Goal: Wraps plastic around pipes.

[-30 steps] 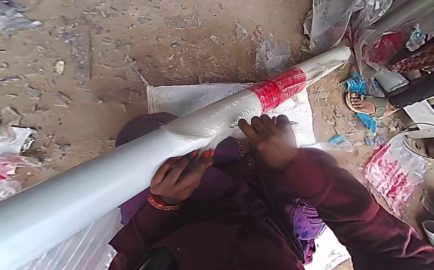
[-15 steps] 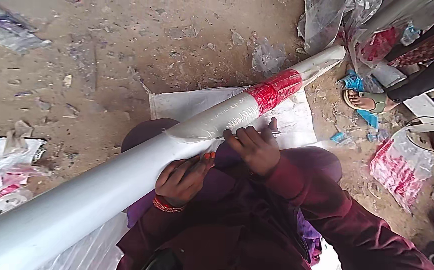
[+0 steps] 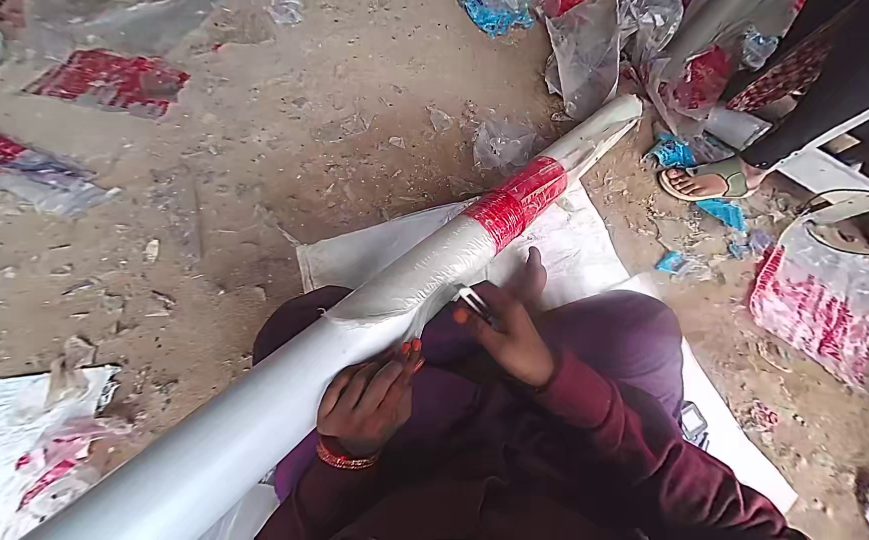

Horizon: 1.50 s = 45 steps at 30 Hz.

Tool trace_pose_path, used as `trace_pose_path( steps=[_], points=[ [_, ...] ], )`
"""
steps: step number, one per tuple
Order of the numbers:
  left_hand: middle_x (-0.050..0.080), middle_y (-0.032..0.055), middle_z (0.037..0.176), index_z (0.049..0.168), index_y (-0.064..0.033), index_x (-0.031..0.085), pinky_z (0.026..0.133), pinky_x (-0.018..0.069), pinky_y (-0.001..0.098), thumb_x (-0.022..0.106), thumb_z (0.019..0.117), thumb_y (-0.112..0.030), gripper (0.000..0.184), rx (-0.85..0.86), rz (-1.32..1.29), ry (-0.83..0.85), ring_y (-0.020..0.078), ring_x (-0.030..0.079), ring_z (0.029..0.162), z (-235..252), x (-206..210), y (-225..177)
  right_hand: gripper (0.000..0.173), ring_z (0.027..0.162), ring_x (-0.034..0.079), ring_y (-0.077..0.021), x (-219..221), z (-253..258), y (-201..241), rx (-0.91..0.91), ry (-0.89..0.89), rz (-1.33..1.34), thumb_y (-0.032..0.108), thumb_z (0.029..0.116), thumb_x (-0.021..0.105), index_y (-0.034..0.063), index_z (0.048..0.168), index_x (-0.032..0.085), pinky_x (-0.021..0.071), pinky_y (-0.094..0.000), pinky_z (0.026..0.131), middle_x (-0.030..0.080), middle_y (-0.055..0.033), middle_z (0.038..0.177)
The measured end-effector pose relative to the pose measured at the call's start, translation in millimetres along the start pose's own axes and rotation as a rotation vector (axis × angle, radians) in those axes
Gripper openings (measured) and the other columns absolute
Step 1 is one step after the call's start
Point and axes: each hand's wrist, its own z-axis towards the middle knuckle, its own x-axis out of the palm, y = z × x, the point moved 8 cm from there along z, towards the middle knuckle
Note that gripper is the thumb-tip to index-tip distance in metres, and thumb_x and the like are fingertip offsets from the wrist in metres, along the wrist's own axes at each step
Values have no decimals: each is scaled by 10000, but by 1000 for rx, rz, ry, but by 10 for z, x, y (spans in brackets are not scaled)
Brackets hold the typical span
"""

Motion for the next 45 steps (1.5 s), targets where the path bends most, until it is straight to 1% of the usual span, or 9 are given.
trace_pose_path(
  steps=[3, 7, 10, 13, 18, 20, 23, 39, 45],
  points=[
    [705, 1, 733, 837, -131, 794, 768, 445, 289, 562, 966, -181, 270, 9, 31, -8, 164, 610, 688, 19, -7, -16, 394, 563, 439, 18, 409, -56, -46, 155, 16, 80, 398, 923, 713, 47, 783, 599, 372, -192, 552, 488, 70, 636],
    [739, 20, 783, 836, -138, 808, 803, 446, 301, 531, 1006, -299, 364, -11, -14, 48, 166, 645, 739, -7, -37, -39, 482, 691, 554, -182, 603, 58, 69, 265, 236, -112, 414, 999, 636, -49, 864, 650, 455, -389, 686, 596, -99, 742],
    [755, 4, 876, 796, -125, 702, 948, 514, 249, 531, 1058, -343, 382, -78, -345, 73, 106, 710, 954, 27, -171, 37, 359, 558, 455, -42, 599, 71, 18, 184, 172, 74, 260, 1022, 605, -5, 780, 603, 388, -243, 567, 486, 17, 626],
    [731, 56, 1027, 984, -92, 746, 1088, 439, 258, 580, 1049, -290, 266, -163, -305, 118, 166, 629, 1180, 204, -221, 92, 252, 473, 507, 37, 644, 25, -68, 168, 126, 443, 96, 1007, 596, 37, 761, 589, 441, -152, 503, 540, 87, 556],
    [656, 163, 1381, 1314, -132, 716, 1066, 437, 614, 556, 979, -442, 483, -199, 35, 579, 430, 607, 1279, 504, 273, 241, 251, 440, 520, 27, 721, 58, -125, 118, 106, 725, 36, 997, 557, 67, 754, 608, 427, -154, 447, 585, 92, 536],
    [670, 144, 1362, 1253, -135, 750, 1068, 428, 649, 652, 917, -433, 459, -216, -55, 671, 425, 609, 1280, 602, 377, 347, 252, 435, 521, 25, 729, 84, -131, 112, 120, 754, 41, 999, 555, 69, 755, 609, 429, -157, 443, 584, 90, 532],
    [738, 116, 1220, 1123, -79, 794, 981, 554, 468, 780, 856, -308, 352, -367, -253, 727, 276, 704, 1143, 666, 465, 498, 230, 444, 532, 22, 746, 92, -150, 103, 150, 797, 45, 1002, 553, 57, 782, 619, 439, -157, 450, 598, 87, 546],
    [761, 170, 1030, 1030, -22, 796, 888, 555, 515, 681, 963, -204, 226, -501, -50, 748, 319, 736, 974, 782, 517, 489, 208, 455, 447, 41, 801, -87, -234, 152, 6, 1146, 7, 970, 528, 128, 803, 556, 404, -151, 479, 489, 137, 543],
    [731, 243, 1109, 1085, 47, 753, 1041, 474, 511, 651, 998, -170, 255, -702, -41, 903, 363, 680, 1131, 828, 658, 521, 211, 462, 450, 50, 709, -120, -273, 135, 61, 1091, 25, 977, 531, 135, 798, 557, 396, -139, 478, 496, 141, 554]
  ],
)
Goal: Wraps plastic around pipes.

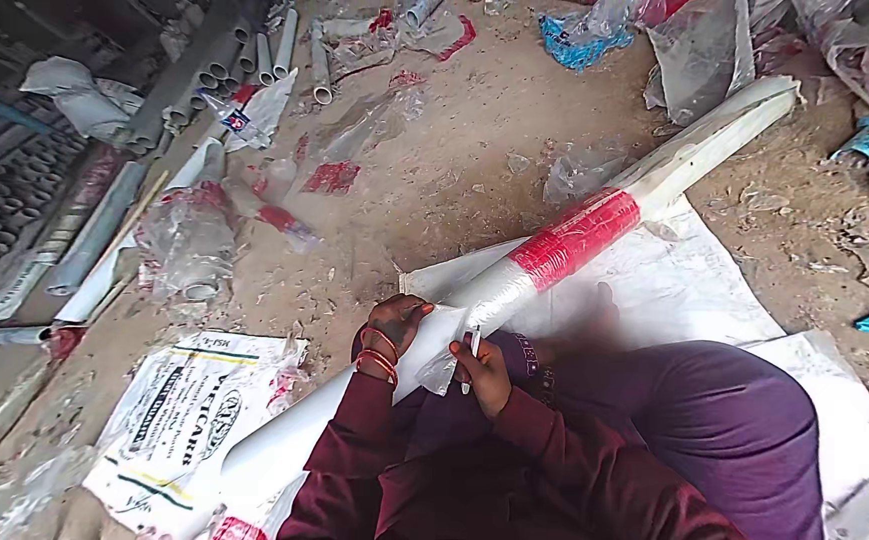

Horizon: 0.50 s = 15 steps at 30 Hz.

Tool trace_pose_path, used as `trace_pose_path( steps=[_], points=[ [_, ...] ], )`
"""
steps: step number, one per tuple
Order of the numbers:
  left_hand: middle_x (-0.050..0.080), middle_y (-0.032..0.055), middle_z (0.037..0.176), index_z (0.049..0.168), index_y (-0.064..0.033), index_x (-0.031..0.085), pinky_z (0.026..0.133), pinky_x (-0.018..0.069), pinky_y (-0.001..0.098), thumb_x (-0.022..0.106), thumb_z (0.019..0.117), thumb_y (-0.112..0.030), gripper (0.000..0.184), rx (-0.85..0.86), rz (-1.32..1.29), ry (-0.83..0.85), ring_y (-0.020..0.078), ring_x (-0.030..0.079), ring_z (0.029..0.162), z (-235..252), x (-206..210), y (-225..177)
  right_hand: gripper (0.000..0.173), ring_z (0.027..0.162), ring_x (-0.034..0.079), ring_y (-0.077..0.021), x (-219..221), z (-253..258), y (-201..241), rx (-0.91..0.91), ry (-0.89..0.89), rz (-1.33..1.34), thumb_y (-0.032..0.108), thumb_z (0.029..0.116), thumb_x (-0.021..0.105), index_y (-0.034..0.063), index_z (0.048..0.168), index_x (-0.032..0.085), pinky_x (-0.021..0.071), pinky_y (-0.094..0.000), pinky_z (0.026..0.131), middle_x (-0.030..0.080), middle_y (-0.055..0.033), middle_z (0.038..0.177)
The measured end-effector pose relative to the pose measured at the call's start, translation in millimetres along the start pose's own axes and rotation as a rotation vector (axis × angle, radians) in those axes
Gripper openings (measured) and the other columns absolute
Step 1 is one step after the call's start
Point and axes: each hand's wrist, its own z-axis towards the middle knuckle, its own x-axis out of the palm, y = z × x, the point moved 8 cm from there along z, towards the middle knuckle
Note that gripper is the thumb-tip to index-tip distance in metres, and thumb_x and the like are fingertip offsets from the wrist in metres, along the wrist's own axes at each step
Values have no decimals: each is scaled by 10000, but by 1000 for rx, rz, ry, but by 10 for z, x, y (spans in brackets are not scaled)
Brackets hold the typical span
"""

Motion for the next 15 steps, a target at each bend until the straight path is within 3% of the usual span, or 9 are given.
trace_pose_path(
  steps=[3, 5, 7, 9, 10, 12, 15],
  points=[
    [716, 203, 1140, 1134, -11, 759, 993, 508, 487, 627, 999, -189, 260, 154, -72, 19, 325, 684, 1089, 16, 36, 39, 213, 464, 497, 40, 6, 73, 26, 39, 89, -56, 37, 993, 527, 132, 805, 556, 430, -145, 482, 534, 132, 550],
    [638, 176, 1341, 1249, -69, 724, 1015, 532, 422, 595, 999, -254, 337, 282, -130, 75, 277, 659, 1171, -16, 95, 92, 218, 458, 514, 26, 9, 75, 13, 63, 114, -62, 44, 999, 524, 127, 800, 557, 442, -153, 481, 550, 118, 542],
    [578, 200, 1432, 1246, -93, 735, 1085, 472, 465, 600, 970, -327, 386, 397, -154, 23, 343, 561, 1318, -97, 108, 71, 221, 457, 532, 21, 1, 62, -1, 66, 127, -61, 46, 1002, 524, 125, 798, 558, 452, -153, 478, 566, 111, 540],
    [579, 250, 1423, 1212, -61, 746, 1163, 375, 512, 570, 987, -316, 383, 488, -203, -155, 426, 460, 1407, -268, 29, -61, 226, 465, 552, 20, -15, 61, -1, 53, 141, -58, 44, 1001, 521, 130, 796, 560, 464, -153, 480, 586, 109, 549],
    [604, 245, 1383, 1189, -56, 749, 1153, 387, 458, 538, 1015, -311, 374, 498, -220, -262, 381, 488, 1382, -395, -38, -154, 226, 472, 559, 21, -14, 67, 3, 46, 154, -53, 43, 1002, 515, 135, 800, 558, 467, -153, 484, 593, 112, 553],
    [686, 204, 1217, 1140, -36, 756, 1019, 481, 369, 551, 997, -251, 329, 449, -135, -439, 289, 619, 1174, -688, -100, -325, 229, 483, 563, 19, 7, 73, 16, 60, 180, -53, 32, 1005, 503, 136, 807, 555, 473, -158, 495, 597, 113, 563],
    [712, 221, 1175, 1215, 18, 723, 854, 565, 514, 637, 889, -289, 455, 315, 103, -392, 399, 700, 1017, -930, 204, -370, 228, 489, 546, 39, 1, 116, 130, 177, 218, -195, 46, 1020, 514, 104, 812, 589, 462, -144, 494, 602, 113, 592]
  ],
)
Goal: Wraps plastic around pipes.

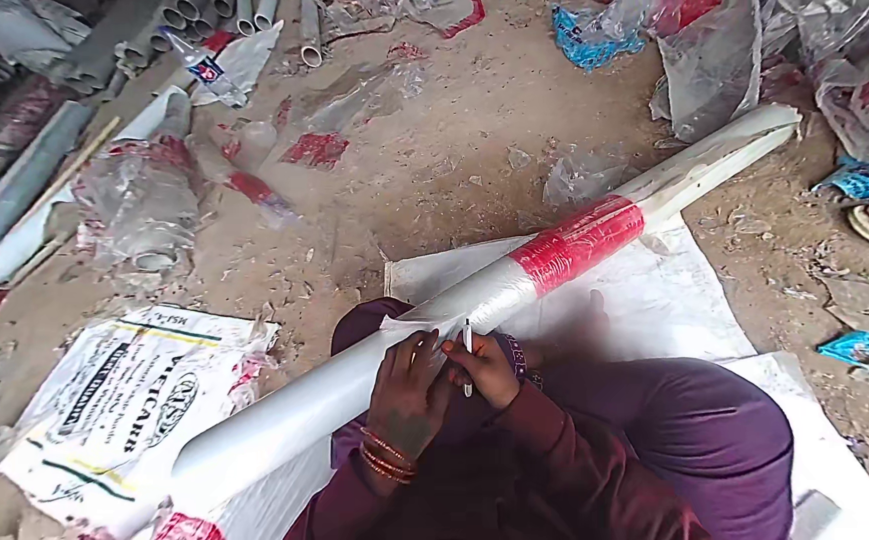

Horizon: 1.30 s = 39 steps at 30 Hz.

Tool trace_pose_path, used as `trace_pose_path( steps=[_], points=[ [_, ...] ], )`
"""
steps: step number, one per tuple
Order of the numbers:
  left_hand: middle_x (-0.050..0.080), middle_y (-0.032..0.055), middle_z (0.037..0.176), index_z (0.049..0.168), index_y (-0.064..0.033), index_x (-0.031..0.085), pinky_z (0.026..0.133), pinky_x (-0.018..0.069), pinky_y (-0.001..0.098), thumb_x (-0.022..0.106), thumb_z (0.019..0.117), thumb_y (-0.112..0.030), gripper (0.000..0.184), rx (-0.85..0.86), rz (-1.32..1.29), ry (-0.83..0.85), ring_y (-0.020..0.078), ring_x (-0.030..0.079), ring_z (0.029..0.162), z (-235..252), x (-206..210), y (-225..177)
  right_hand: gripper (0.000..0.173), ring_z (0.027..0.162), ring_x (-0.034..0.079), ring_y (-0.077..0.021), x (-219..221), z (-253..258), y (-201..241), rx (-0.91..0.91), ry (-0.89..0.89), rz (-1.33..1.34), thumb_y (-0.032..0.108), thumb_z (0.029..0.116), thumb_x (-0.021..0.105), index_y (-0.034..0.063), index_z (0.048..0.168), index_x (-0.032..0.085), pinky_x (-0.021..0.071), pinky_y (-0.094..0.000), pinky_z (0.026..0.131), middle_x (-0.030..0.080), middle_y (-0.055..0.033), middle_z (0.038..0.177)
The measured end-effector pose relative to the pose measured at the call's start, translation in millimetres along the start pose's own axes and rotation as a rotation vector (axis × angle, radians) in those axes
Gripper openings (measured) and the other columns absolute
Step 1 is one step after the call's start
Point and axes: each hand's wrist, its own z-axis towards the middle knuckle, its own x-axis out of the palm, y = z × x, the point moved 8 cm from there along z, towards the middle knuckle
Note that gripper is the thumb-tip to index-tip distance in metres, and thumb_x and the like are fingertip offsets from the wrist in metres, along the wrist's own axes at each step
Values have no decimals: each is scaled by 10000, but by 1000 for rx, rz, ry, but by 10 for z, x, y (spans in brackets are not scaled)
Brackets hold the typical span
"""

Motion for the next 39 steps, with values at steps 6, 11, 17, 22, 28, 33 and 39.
trace_pose_path(
  steps=[6, 11, 17, 22, 28, 33, 39],
  points=[
    [729, 96, 838, 1053, -147, 821, 634, 465, 415, 598, 955, -368, 329, 50, 220, -239, 273, 666, 709, -29, 292, -73, 406, 659, 509, -21, -777, -144, 803, -228, -440, -858, 387, 1026, 530, 6, 1110, 643, 451, -252, 648, 559, 39, 746],
    [718, 29, 722, 937, -163, 840, 623, 399, 349, 600, 952, -139, 242, 190, 98, -440, 196, 600, 633, -96, 353, 10, 407, 863, 676, -323, -728, -424, 993, -544, -434, -1286, 255, 1079, 413, -2, 1144, 721, 490, -550, 857, 734, -145, 925],
    [691, 12, 709, 979, -112, 826, 604, 406, 319, 559, 955, -55, 274, 334, 100, -462, 181, 594, 650, -175, 379, 3, 229, 759, 691, -272, -307, -424, 802, -804, -349, -1767, 185, 997, 594, 194, 1082, 806, 510, -452, 758, 731, -60, 800],
    [669, 16, 699, 992, -91, 816, 601, 407, 321, 536, 956, -39, 287, 362, 75, -467, 188, 584, 653, -155, 379, 16, 231, 732, 672, -258, -201, -360, 731, -865, -292, -1925, 113, 952, 594, 173, 1057, 790, 492, -391, 691, 719, -57, 791],
    [664, 11, 708, 1026, -86, 807, 604, 396, 318, 525, 975, -37, 291, 374, 78, -460, 185, 569, 652, -169, 392, 22, 216, 744, 672, -260, -212, -284, 701, -857, -247, -1933, 121, 943, 616, 169, 1065, 788, 491, -415, 715, 712, -60, 799],
    [666, 20, 717, 1057, -79, 801, 613, 402, 321, 511, 980, -31, 304, 381, 77, -442, 193, 570, 654, -167, 399, 26, 229, 645, 641, -262, -156, -267, 692, -905, -221, -1988, 73, 929, 609, 139, 1065, 780, 469, -391, 604, 704, -77, 778],
    [639, 17, 697, 1055, -68, 792, 601, 391, 315, 512, 993, -36, 288, 407, 69, -451, 190, 548, 638, -181, 412, 35, 237, 603, 600, -252, -148, -252, 705, -983, -122, -2088, 43, 935, 574, 85, 1090, 747, 455, -368, 593, 645, -84, 730]
  ],
)
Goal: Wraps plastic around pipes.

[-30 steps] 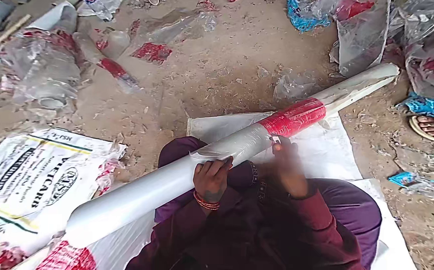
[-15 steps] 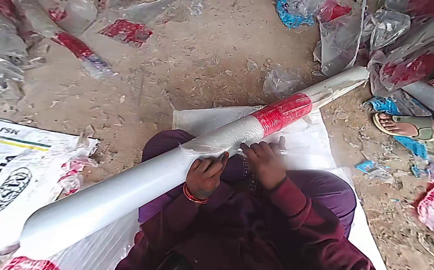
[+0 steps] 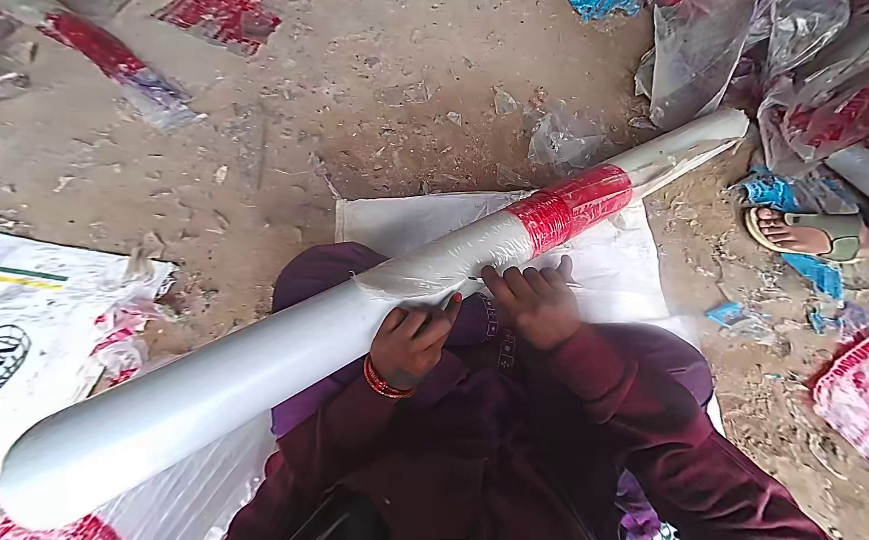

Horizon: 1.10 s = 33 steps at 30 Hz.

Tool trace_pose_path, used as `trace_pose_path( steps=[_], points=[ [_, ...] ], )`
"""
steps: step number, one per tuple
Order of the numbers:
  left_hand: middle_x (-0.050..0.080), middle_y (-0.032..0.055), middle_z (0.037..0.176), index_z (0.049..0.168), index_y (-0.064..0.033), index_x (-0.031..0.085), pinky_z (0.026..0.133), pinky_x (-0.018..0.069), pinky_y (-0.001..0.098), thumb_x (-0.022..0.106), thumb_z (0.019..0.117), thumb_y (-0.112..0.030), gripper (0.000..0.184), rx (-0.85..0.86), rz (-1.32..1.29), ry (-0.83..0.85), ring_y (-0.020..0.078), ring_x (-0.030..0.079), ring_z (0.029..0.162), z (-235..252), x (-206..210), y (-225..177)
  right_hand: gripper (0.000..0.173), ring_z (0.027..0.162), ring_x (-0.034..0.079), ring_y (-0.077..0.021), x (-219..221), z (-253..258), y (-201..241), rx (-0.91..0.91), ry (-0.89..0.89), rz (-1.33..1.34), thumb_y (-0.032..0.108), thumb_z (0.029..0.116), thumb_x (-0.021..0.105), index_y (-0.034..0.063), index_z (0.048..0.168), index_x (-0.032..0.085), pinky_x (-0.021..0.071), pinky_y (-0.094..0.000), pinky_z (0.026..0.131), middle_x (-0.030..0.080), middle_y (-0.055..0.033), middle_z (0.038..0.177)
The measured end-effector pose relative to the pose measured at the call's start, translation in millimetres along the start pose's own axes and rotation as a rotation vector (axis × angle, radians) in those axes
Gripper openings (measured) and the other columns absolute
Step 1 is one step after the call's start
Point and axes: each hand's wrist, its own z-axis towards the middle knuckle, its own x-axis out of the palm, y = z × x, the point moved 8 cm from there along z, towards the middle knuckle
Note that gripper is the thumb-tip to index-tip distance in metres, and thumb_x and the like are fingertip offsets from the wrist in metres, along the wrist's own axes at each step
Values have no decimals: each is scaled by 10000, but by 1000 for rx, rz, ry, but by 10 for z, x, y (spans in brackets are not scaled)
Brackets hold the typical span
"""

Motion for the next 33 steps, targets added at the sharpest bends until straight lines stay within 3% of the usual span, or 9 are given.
trace_pose_path(
  steps=[6, 10, 16, 21, 25, 33],
  points=[
    [656, 23, 696, 1075, -71, 789, 616, 417, 319, 514, 1001, -31, 288, 8, -1, 17, 199, 574, 645, -3, 9, 23, 314, 684, 637, -269, 21, 24, -70, -134, 98, -29, -14, 913, 534, 62, 1171, 697, 474, -379, 641, 659, -105, 812],
    [649, 29, 696, 1082, -68, 787, 612, 419, 323, 509, 999, -24, 293, 17, -9, 23, 207, 578, 648, 7, 10, 34, 332, 693, 645, -302, 71, -19, -227, -143, 164, -55, -60, 874, 556, 16, 1175, 675, 450, -401, 596, 660, -138, 818],
    [645, 28, 703, 1103, -60, 782, 615, 425, 321, 500, 995, -17, 305, 57, 5, 21, 207, 579, 653, -5, 4, -4, 231, 642, 634, -319, -37, 28, -337, -51, 251, -41, -93, 839, 591, -25, 1044, 675, 452, -417, 577, 627, -162, 752],
    [645, 26, 695, 1071, -59, 785, 622, 435, 322, 500, 994, -21, 298, 28, -8, 12, 208, 585, 655, 4, 2, 1, 217, 673, 627, -267, -205, 126, -8, -128, 130, 5, 4, 942, 535, 30, 1080, 700, 454, -380, 623, 657, -111, 784],
    [652, 26, 709, 1081, -64, 785, 623, 436, 322, 502, 990, -20, 301, 27, -12, 17, 206, 590, 663, 8, 8, -3, 242, 677, 652, -234, -151, 214, 140, -152, 70, -26, -35, 917, 542, 58, 1043, 728, 502, -343, 651, 680, -85, 779],
    [640, 24, 709, 1109, -65, 778, 621, 424, 318, 493, 993, -14, 312, 32, 2, 20, 206, 575, 661, -17, 14, -9, 249, 681, 646, -278, -21, 128, 11, -161, 124, 16, -52, 909, 548, 13, 1099, 695, 484, -379, 616, 664, -130, 802]
  ],
)
